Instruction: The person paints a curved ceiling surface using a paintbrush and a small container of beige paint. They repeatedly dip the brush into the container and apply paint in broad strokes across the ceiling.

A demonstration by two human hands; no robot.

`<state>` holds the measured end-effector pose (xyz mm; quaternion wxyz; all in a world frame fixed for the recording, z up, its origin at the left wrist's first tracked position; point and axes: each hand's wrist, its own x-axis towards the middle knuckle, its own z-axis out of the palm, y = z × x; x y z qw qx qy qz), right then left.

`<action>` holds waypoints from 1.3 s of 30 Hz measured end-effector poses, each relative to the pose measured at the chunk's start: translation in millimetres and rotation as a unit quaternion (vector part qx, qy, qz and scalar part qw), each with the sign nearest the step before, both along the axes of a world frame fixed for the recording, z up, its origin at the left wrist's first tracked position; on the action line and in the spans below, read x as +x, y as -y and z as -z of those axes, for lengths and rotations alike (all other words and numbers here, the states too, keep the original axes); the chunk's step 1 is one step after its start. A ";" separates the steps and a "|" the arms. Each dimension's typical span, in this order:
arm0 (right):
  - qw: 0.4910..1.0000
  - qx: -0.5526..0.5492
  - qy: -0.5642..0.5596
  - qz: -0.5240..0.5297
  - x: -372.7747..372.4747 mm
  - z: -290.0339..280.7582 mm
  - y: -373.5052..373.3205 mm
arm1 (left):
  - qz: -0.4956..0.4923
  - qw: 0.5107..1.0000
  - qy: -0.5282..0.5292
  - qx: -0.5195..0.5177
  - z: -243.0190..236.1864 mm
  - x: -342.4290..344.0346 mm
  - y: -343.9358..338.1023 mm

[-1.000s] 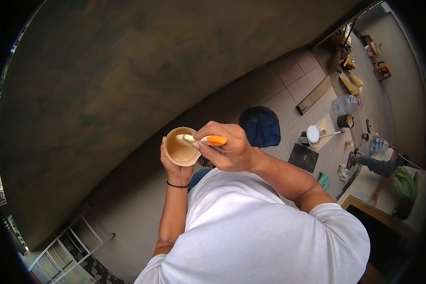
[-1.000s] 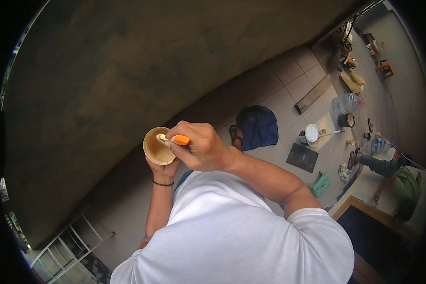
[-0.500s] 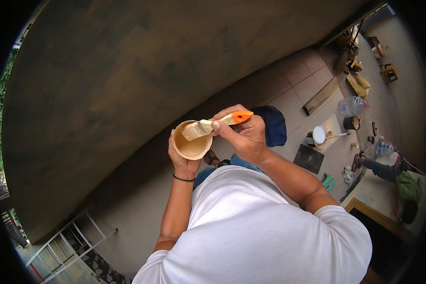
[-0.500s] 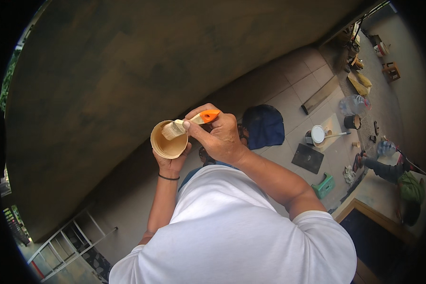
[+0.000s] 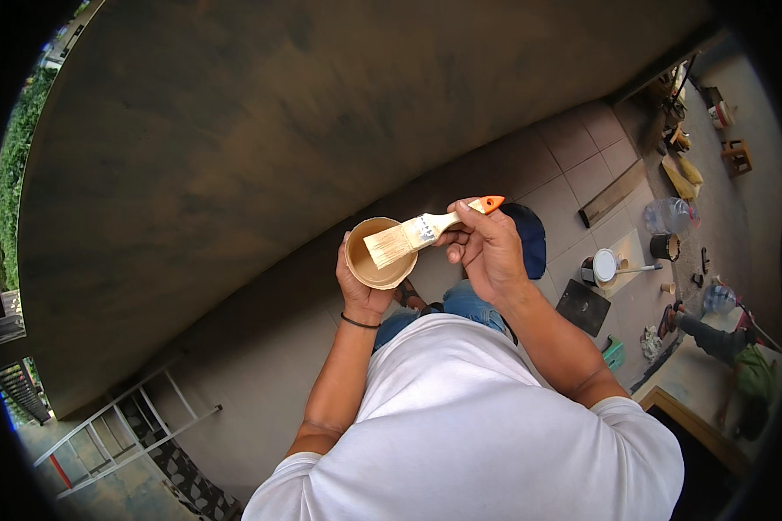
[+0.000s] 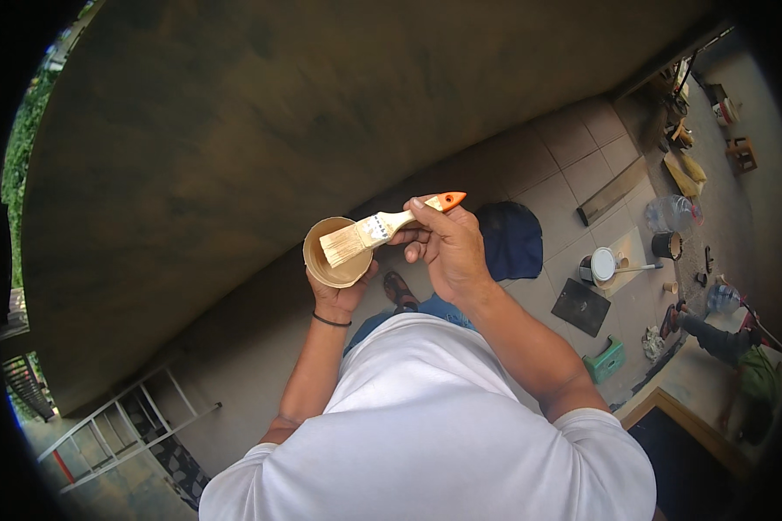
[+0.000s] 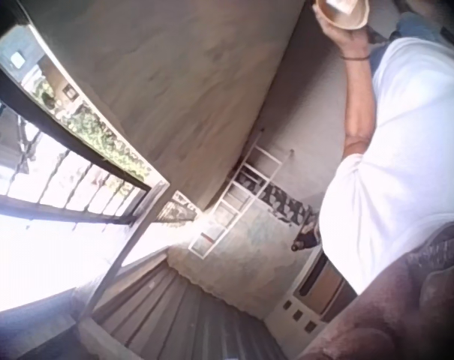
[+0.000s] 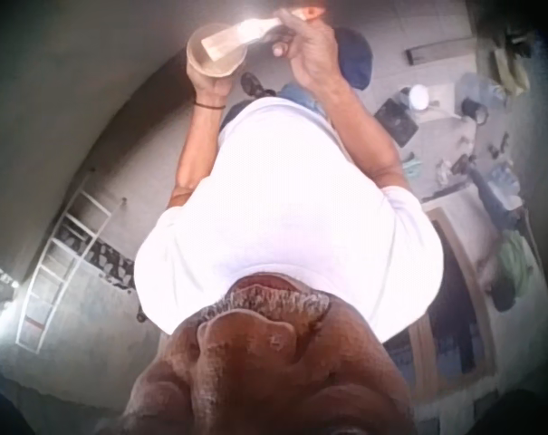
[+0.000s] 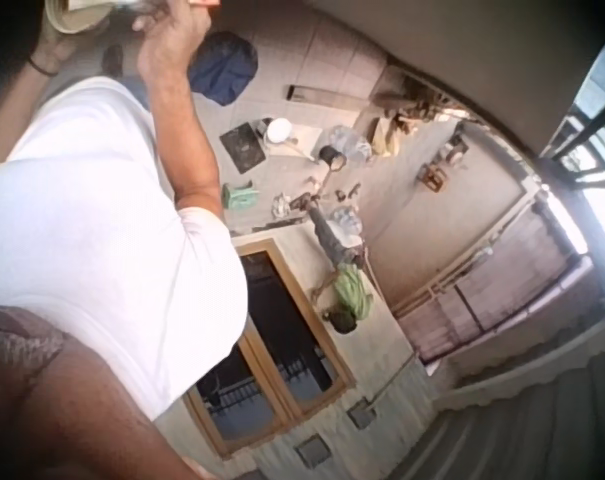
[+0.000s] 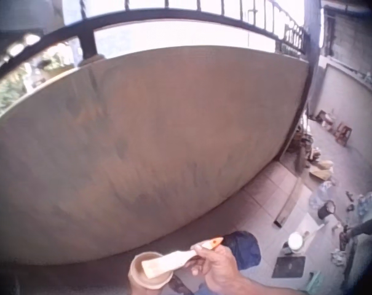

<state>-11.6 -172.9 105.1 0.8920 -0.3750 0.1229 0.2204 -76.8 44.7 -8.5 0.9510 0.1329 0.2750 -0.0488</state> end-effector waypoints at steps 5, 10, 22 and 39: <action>0.987 0.126 -0.093 -0.025 9.9 34.4 1.2 | 0.021 0.998 0.061 -0.018 2.8 6.0 4.1; 0.971 0.229 -0.054 0.035 36.7 46.5 -3.9 | 0.068 0.974 0.200 -0.085 16.9 8.8 -5.3; 0.844 -0.226 0.462 0.150 175.7 120.1 -36.7 | -0.003 0.994 0.086 -0.060 -13.8 -38.9 -4.6; 0.691 -0.237 0.621 0.285 187.3 223.7 -123.9 | -0.035 0.994 0.029 -0.097 47.3 -51.0 35.4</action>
